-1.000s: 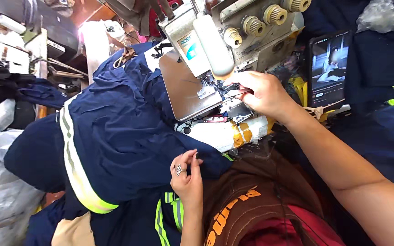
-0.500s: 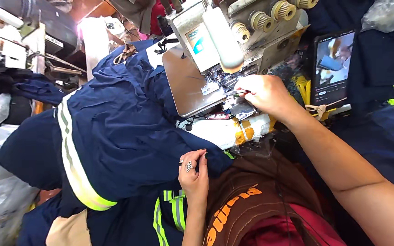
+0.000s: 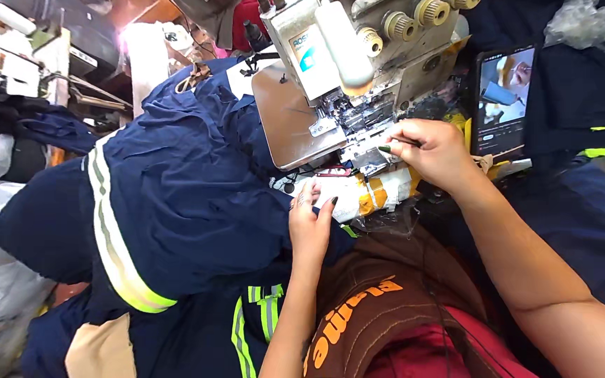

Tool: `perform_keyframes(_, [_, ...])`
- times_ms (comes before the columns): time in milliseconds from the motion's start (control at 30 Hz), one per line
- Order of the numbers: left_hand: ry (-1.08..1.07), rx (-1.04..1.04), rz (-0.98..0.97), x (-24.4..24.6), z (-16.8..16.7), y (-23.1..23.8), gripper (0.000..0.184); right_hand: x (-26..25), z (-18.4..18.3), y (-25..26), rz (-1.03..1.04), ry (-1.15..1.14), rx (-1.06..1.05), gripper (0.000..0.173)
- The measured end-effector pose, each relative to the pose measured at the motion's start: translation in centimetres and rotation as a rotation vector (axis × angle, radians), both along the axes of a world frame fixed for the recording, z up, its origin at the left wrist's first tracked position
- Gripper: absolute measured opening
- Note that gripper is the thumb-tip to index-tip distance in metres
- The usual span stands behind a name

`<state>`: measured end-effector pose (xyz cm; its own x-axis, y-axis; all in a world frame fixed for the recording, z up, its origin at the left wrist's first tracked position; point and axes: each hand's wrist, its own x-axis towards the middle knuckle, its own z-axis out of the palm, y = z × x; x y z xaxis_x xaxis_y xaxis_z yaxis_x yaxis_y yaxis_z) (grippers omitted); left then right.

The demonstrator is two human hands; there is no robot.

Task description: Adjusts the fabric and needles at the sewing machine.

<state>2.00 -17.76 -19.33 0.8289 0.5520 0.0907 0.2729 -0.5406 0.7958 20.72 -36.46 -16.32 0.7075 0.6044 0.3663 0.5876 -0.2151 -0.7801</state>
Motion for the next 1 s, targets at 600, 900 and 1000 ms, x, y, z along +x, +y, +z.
perform_keyframes(600, [0.035, 0.353, -0.537, -2.1, 0.1, -2.0, 0.015, 3.0, -0.5, 8.1, 0.072, -0.148, -0.283, 0.021])
perform_keyframes(900, [-0.101, 0.128, -0.350, -1.6, 0.0, -1.6, 0.014, 2.7, 0.6, 2.8, 0.112, -0.151, -0.343, 0.012])
perform_keyframes(1000, [-0.104, -0.108, -0.176, -0.3, 0.3, -1.6, 0.014, 1.8, 0.7, 0.7, 0.114, -0.195, -0.281, 0.009])
